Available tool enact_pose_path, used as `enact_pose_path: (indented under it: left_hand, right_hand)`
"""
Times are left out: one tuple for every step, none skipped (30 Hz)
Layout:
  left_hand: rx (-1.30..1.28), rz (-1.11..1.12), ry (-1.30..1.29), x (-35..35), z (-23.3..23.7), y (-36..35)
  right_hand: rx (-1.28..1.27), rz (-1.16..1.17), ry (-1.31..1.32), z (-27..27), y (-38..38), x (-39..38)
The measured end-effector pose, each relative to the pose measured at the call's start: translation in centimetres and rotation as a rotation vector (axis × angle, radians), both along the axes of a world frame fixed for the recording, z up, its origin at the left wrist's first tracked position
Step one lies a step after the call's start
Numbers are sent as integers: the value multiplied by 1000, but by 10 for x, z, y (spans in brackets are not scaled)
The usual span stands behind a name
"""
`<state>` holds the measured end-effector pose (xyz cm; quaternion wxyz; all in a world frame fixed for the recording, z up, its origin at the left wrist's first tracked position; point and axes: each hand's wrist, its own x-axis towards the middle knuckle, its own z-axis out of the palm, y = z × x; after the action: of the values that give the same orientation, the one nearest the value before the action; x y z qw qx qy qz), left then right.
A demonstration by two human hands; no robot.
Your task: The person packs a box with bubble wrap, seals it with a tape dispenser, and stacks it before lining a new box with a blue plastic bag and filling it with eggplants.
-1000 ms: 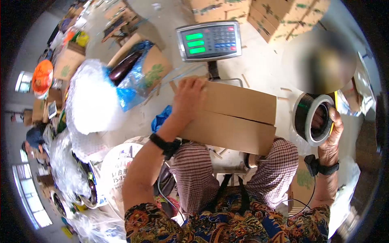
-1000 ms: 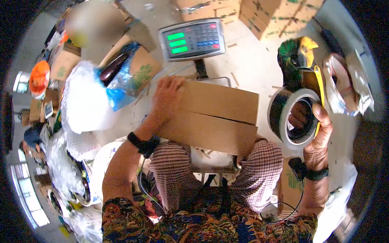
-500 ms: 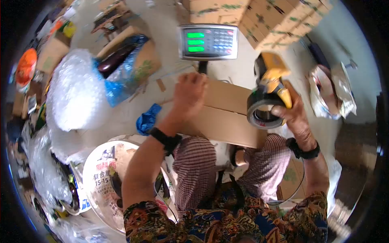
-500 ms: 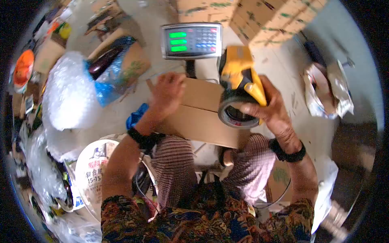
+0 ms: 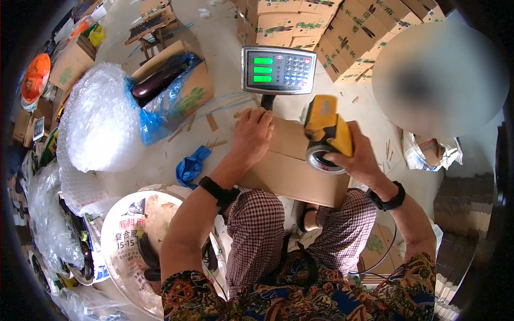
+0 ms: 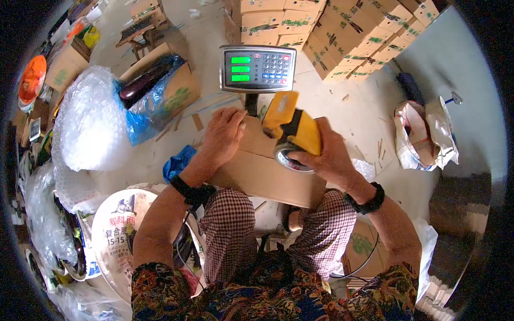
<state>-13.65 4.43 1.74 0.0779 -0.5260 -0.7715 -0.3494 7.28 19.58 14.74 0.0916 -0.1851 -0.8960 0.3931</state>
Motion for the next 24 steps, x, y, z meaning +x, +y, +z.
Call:
enact_pose_path:
  left_hand:
    - [-35,9,-17,1,2,1]
    - [-23,7,-15,2,3,1]
    - [19,13,-30,1,4,1]
    - [55,23,-48,0,0,-2]
    - [52,22,-53,-2,-4,-6]
    - [141,65,-17,-9,-7,-5]
    - [226,105,17,-13,-10,-3]
    - [223,102,15,-5,9,-8]
    - [245,80,-668,11,47,-20]
    - [253,60,-1350,24,70,-29]
    - [253,67,-1348,31,74,-30]
    - [143,7,-1352,38,77,-30]
    - [36,-54,-1353,41,79,-29]
    - [38,-55,-1353,41,76,-26]
    - [59,-130,-1324,40,71,-23]
    - [78,-203,-1296,39,68,-20]
    - [74,-201,-1303,39,66,-18]
    - [53,-156,-1196,38,63,-16]
    - [33,-110,-1089,38,61,-16]
    - [31,-106,-1095,38,54,-16]
    - [140,-53,-777,38,43,-15]
    - [238,-3,-457,37,35,-16]
    - [232,1,-463,32,26,-17]
    - [210,-21,-345,24,18,-19]
  right_hand:
    - [54,28,-1,-13,0,1]
    - [110,60,-4,-19,-3,0]
    - [151,57,25,-19,-4,-1]
    - [155,68,26,-19,-5,-2]
    - [143,73,35,-20,-9,2]
    - [140,81,51,-20,-9,2]
    - [276,79,27,-21,-10,2]
    - [274,76,25,-22,-9,2]
    - [242,88,54,-24,-10,2]
    - [211,105,86,-25,-12,0]
    - [187,93,104,-24,-14,-2]
    - [185,95,105,-24,-15,-3]
    - [265,115,111,-24,-15,-4]
    - [345,133,116,-24,-15,-4]
    - [347,133,115,-23,-15,-5]
    - [345,135,92,-21,-15,-6]
    - [339,137,67,-19,-16,-7]
    - [333,139,63,-19,-17,-7]
    - [353,151,66,-19,-18,-8]
    - [373,164,69,-18,-18,-8]
    - [369,166,65,-16,-19,-10]
    - [402,184,61,-13,-22,-14]
    - [433,203,56,-11,-24,-16]
    - [424,204,49,-9,-27,-18]
